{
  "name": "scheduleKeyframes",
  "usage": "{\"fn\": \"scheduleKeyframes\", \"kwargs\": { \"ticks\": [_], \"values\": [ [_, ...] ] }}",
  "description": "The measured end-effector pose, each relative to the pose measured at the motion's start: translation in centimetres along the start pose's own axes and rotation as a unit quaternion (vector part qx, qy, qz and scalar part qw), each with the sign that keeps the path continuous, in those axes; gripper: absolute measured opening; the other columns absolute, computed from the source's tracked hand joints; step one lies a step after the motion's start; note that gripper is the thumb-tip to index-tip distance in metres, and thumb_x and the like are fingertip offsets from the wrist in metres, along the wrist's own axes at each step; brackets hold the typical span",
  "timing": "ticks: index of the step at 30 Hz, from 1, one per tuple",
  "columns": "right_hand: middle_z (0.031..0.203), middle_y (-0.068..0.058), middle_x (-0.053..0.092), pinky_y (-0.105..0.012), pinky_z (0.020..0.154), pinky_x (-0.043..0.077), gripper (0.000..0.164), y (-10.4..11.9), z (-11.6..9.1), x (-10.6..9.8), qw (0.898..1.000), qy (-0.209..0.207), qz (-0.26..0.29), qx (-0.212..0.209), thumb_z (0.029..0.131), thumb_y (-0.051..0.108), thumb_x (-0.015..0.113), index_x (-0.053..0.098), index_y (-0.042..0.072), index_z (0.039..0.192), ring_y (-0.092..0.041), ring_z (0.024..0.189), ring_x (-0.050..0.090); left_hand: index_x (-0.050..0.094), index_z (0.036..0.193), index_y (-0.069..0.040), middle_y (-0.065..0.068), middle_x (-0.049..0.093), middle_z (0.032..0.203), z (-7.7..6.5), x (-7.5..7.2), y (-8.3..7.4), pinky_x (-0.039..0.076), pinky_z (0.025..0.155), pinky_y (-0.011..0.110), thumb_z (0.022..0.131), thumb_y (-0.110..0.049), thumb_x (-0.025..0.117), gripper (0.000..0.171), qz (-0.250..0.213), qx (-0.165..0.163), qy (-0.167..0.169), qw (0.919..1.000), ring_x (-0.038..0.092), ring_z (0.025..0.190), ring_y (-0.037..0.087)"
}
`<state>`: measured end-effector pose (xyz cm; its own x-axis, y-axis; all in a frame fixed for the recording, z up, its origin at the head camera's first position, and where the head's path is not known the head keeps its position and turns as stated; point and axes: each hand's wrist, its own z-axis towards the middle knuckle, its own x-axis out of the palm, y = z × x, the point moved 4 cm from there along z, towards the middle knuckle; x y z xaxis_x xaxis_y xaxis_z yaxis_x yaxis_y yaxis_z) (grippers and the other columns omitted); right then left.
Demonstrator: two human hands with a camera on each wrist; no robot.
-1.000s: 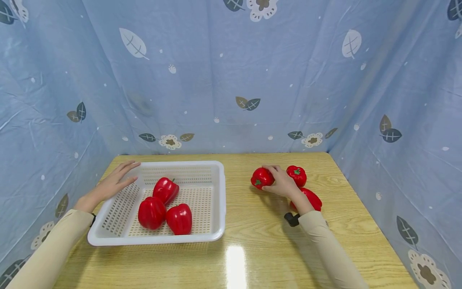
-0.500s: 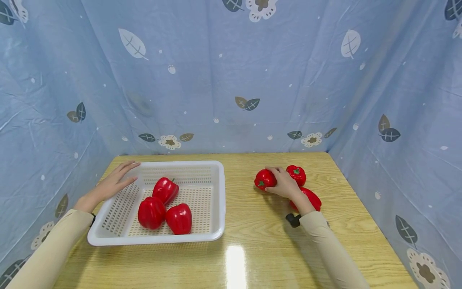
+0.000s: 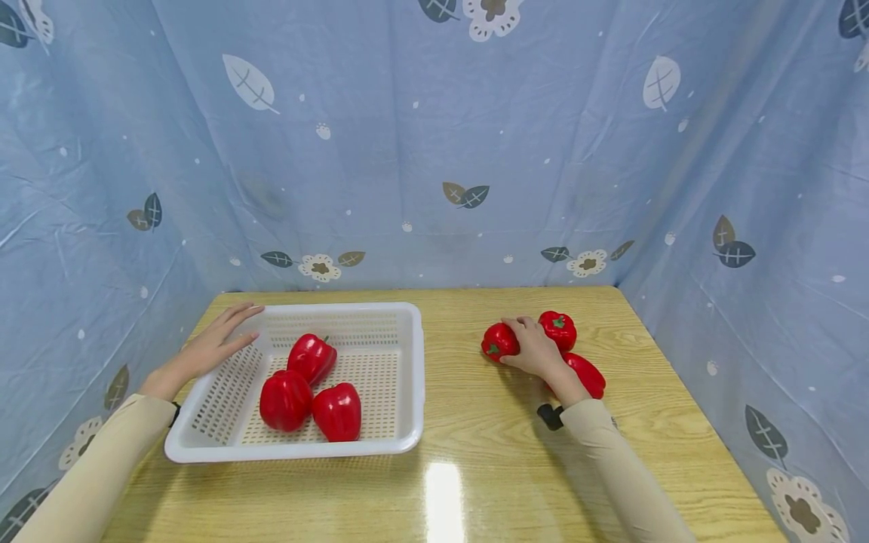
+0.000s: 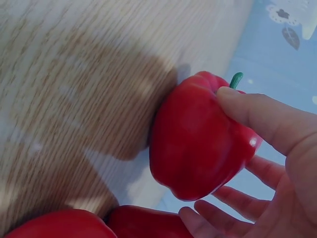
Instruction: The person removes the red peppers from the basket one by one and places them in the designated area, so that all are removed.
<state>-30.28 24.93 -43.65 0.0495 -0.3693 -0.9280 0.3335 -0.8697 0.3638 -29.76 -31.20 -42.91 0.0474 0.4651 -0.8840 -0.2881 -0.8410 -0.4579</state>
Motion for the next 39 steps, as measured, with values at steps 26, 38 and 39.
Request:
{"fn": "scheduleKeyframes", "kwargs": {
  "ticks": [26, 38, 39],
  "values": [
    [0.135, -0.028, 0.036, -0.058, 0.092, 0.042, 0.070, 0.8, 0.6, -1.0, 0.999, -0.001, 0.032, -0.016, 0.081, 0.016, 0.071, 0.037, 0.002, 0.140, -0.045, 0.121, 0.039, 0.027, 0.147, -0.024, 0.016, 0.017, 0.152, -0.1, 0.0, 0.0, 0.020, 0.097, 0.073, 0.094, -0.039, 0.050, 0.060, -0.001, 0.004, -0.002, 1.0000, 0.017, 0.136, 0.043],
    [0.135, -0.022, 0.041, -0.059, 0.090, 0.043, 0.067, 3.2, 1.6, -2.1, 0.998, -0.024, 0.034, -0.041, 0.081, 0.023, 0.071, 0.041, 0.010, 0.139, -0.042, 0.121, 0.040, 0.028, 0.146, -0.024, 0.015, 0.019, 0.151, 0.0, 0.0, 0.1, 0.021, 0.098, 0.072, 0.094, -0.038, 0.050, 0.058, -0.001, 0.020, -0.008, 0.9998, 0.018, 0.136, 0.043],
    [0.135, -0.022, 0.042, -0.059, 0.090, 0.042, 0.067, 3.3, 1.7, -2.1, 0.998, -0.026, 0.032, -0.046, 0.081, 0.023, 0.071, 0.041, 0.009, 0.139, -0.043, 0.121, 0.040, 0.028, 0.146, -0.024, 0.016, 0.019, 0.151, 0.0, 0.0, 0.1, 0.021, 0.098, 0.072, 0.094, -0.038, 0.050, 0.058, -0.001, 0.020, -0.008, 0.9998, 0.018, 0.136, 0.043]
  ]
}}
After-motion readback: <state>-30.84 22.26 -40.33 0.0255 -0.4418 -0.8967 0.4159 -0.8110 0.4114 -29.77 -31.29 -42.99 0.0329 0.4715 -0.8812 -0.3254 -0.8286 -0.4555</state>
